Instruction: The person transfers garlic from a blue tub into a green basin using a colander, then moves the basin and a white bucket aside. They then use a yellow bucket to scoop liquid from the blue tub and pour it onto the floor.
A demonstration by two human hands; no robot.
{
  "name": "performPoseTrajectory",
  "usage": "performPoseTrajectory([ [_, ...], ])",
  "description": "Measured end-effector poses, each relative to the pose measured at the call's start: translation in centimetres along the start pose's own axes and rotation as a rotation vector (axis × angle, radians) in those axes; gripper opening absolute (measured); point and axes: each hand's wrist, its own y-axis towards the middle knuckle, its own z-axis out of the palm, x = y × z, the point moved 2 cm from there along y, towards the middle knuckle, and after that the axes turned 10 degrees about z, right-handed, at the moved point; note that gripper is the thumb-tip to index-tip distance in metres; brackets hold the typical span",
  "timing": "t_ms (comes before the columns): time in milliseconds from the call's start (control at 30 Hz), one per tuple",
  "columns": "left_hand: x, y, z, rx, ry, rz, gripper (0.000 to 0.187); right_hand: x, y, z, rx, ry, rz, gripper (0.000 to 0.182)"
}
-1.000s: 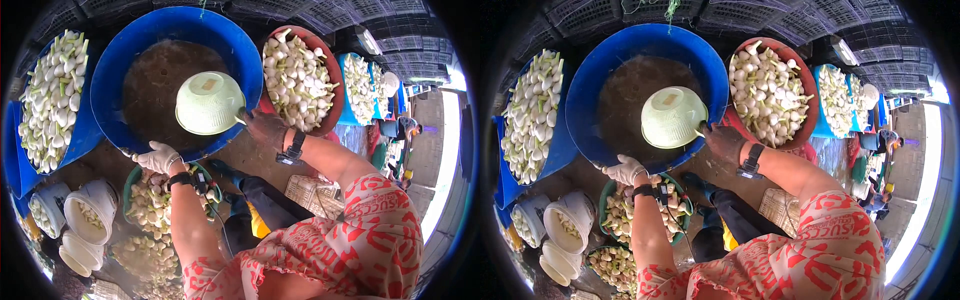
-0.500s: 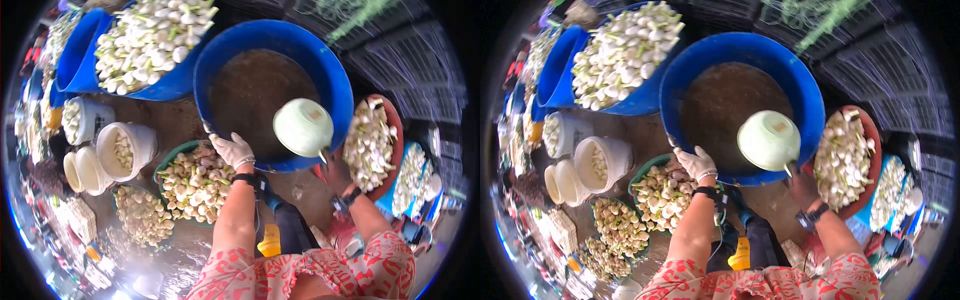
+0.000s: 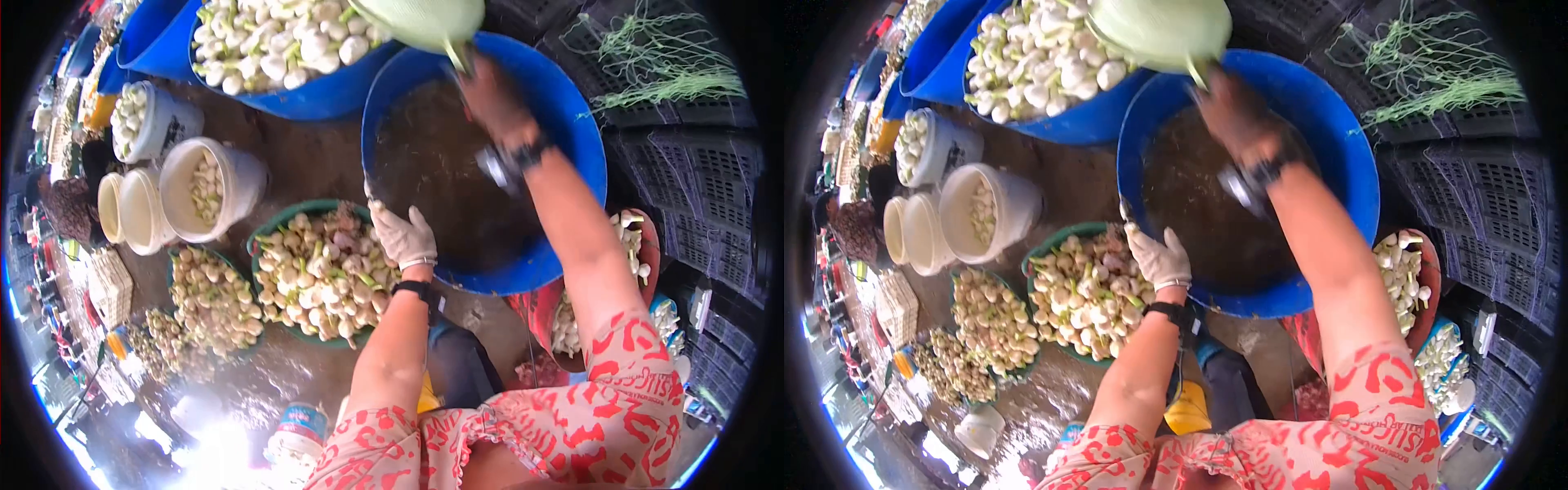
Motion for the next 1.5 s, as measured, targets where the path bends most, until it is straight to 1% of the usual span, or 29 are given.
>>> performPoseTrajectory([
  [33, 0.0, -0.2, 0.1, 0.016, 0.004, -0.022, 0.075, 0.8, 3.1, 1.3, 0.033, -0.021, 0.048, 0.044],
  [67, -0.1, -0.1, 0.1, -0.009, -0.017, -0.022, 0.075, 1.9, 4.3, 2.2, -0.129, -0.143, -0.097, 0.051],
  [100, 0.0, 0.0, 0.1, -0.039, -0.038, -0.021, 0.075, 2.6, 3.8, 3.6, -0.112, -0.144, -0.106, 0.051],
  [167, 0.1, 0.2, 0.2, -0.063, -0.046, -0.011, 0.075, 3.7, 2.0, 6.5, -0.194, 0.005, -0.226, 0.057],
  [233, 0.3, 0.0, 0.0, -0.057, -0.097, 0.014, 0.073, 4.1, -2.3, 11.6, 0.257, 0.136, 0.084, 0.056],
  [300, 1.0, -0.7, -0.2, 0.004, -0.176, 0.007, 0.064, 5.2, -6.0, 14.9, 0.612, 0.007, 0.175, 0.042],
  [333, 1.7, -0.7, -0.7, 0.055, -0.262, -0.003, 0.058, 5.3, -7.3, 16.0, 0.624, -0.010, 0.181, 0.042],
  [400, 4.9, -1.1, -2.4, 0.155, -0.790, 0.018, 0.036, 5.8, -10.2, 18.7, 0.773, -0.228, -0.105, 0.027],
  [433, 6.9, -2.5, -3.3, 0.188, -0.804, -0.014, 0.035, 5.2, -12.4, 19.6, 0.798, -0.239, -0.103, 0.027],
  [500, 9.5, -5.1, -5.7, 0.137, -0.945, -0.209, 0.027, 4.4, -15.9, 19.8, 0.738, -0.550, -0.669, 0.018],
  [533, 11.0, -6.7, -6.3, -0.038, -0.973, -0.170, 0.032, 4.1, -18.0, 18.3, 0.810, -0.529, -0.546, 0.018],
  [600, 14.9, -9.9, -7.8, 0.103, -0.833, -0.381, 0.036, 4.6, -21.9, 14.4, 0.845, -0.035, 0.363, 0.017],
  [667, 17.3, -12.6, -8.7, 0.030, -0.773, -0.417, 0.030, 2.0, -25.7, 12.8, 0.899, -0.245, 0.161, 0.021],
  [700, 18.5, -14.1, -8.8, 0.108, -0.812, -0.504, 0.027, 0.6, -27.6, 11.8, 0.926, -0.315, 0.054, 0.022],
  [767, 20.7, -16.1, -9.3, 0.188, -0.860, -0.585, 0.025, -1.1, -30.9, 8.7, 0.901, -0.374, 0.207, 0.020],
  [833, 22.5, -17.5, -9.7, 0.372, -0.813, -0.593, 0.026, -2.0, -33.0, 4.4, 0.819, -0.547, -0.037, 0.026],
  [900, 25.5, -19.0, -9.7, 0.392, -0.795, -0.549, 0.026, -3.4, -34.3, 0.8, 0.822, -0.682, -0.168, 0.031],
  [967, 26.2, -19.3, -11.2, 0.292, -0.757, -0.497, 0.025, -3.6, -34.1, -2.0, 0.851, -0.735, -0.099, 0.026],
  [1000, 26.7, -18.7, -13.0, 0.278, -0.663, -0.319, 0.025, -3.6, -33.8, -2.7, 0.884, -0.776, -0.025, 0.023],
  [1033, 27.9, -19.2, -13.3, 0.286, -0.714, -0.429, 0.025, -3.1, -33.2, -2.9, 0.881, -0.786, -0.033, 0.023],
  [1100, 32.2, -21.7, -12.0, 0.340, -0.760, -0.614, 0.024, -2.1, -30.3, -2.5, 0.693, -0.478, 0.231, 0.014],
  [1167, 34.6, -23.1, -12.2, 0.252, -0.747, -0.616, 0.025, 0.3, -26.8, -1.1, 0.530, -0.189, 0.266, 0.008],
  [1200, 35.7, -23.9, -12.6, 0.223, -0.711, -0.648, 0.026, 2.0, -25.5, -0.2, 0.545, -0.027, 0.406, 0.009],
  [1267, 35.5, -23.7, -15.2, 0.211, -0.522, -0.638, 0.026, 4.9, -23.1, 2.5, 0.514, -0.036, 0.307, 0.007],
  [1300, 35.8, -24.2, -15.0, 0.184, -0.630, -0.639, 0.027, 6.8, -22.8, 3.9, 0.450, 0.027, 0.222, 0.007],
  [1333, 35.4, -23.8, -15.3, 0.284, -0.590, -0.644, 0.028, 10.9, -23.3, 5.1, 0.509, 0.112, 0.437, 0.008],
  [1400, 31.6, -21.8, -16.9, 0.145, -0.958, -0.604, 0.035, 14.6, -25.0, 9.0, 0.676, 0.278, 0.336, 0.007],
  [1467, 29.3, -21.9, -16.9, 0.130, -0.776, -0.389, 0.043, 18.2, -29.9, 12.1, 0.801, 0.325, 0.282, 0.009],
  [1500, 26.2, -19.3, -21.7, 0.158, -1.477, -0.689, 0.052, 19.7, -33.0, 14.1, 0.850, 0.377, 0.213, 0.009],
])
